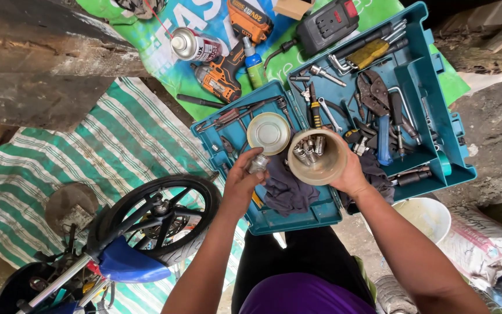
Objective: The person opens a plastic container and places it in a toolbox, then wipes a wrench with a cloth. They proceed to use the wrench to tighten bolts on the motorcycle's handlebars and adjust the controls.
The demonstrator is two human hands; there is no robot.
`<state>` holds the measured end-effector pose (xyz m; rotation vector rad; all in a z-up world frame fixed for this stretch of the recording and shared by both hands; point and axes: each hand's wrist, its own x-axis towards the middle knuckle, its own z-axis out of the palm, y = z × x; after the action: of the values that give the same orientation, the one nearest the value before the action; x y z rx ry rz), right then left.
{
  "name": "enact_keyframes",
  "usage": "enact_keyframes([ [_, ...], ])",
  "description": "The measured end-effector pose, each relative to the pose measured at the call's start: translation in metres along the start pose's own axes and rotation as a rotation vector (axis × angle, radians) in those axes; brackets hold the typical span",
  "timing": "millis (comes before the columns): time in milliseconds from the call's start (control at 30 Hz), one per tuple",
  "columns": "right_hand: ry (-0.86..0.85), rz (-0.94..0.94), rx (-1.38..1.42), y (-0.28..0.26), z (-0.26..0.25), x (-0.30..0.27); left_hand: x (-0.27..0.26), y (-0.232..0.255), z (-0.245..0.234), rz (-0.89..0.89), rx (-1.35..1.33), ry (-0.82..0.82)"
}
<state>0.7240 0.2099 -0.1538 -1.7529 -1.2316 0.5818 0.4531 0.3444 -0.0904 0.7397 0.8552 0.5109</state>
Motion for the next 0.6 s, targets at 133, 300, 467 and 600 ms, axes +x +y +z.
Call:
enact_keyframes([
  [133, -0.015, 0.039, -0.017, 0.015, -0.002, -0.007, -0.007, 0.000, 0.005, -0.009, 0.106, 0.015],
  [300, -0.023, 0.055, -0.048, 0.001, -0.003, -0.002, -0.017, 0.003, 0.011, -0.057, 0.355, 0.055],
  [467, -0.021, 0.051, -0.041, -0.001, -0.002, -0.002, -0.024, 0.040, 0.047, -0.005, 0.718, 0.101],
  [600, -0.049, 0.087, -0.042, 0.008, 0.001, -0.008, -0.021, 0.030, 0.072, 0.307, 0.959, -0.017],
])
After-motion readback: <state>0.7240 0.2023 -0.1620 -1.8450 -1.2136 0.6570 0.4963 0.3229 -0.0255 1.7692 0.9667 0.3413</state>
